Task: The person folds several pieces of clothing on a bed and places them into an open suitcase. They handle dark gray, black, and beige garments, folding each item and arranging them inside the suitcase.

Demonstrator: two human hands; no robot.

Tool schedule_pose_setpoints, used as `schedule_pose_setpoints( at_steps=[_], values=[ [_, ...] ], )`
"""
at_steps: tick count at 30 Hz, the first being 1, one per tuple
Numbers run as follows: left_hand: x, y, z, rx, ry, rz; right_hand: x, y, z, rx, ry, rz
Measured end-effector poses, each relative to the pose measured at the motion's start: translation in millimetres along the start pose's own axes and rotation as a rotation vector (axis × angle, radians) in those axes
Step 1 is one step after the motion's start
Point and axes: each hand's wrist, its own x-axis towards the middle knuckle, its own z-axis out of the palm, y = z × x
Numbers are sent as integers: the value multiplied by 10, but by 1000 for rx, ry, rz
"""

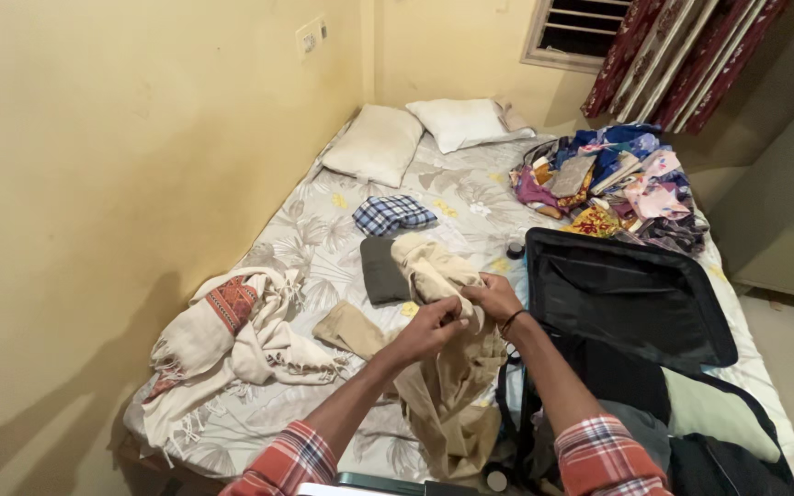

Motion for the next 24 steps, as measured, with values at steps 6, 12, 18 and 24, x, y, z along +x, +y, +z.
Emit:
schedule_pose_setpoints(
  at_steps=[6, 12, 18, 24],
  values=[
    [-207, -245, -186, 111, 21, -90, -99, -36, 132, 264, 85, -178],
    [-300, -508, -602, 55, 342, -242, -211, -201, 129, 414, 16, -206],
    [-53, -403, -988, 54, 388, -147, -519, -462, 49, 145, -371, -258],
    [26, -400, -1022, -242, 82, -277, -420, -281, -43, 36, -325, -235]
  ],
)
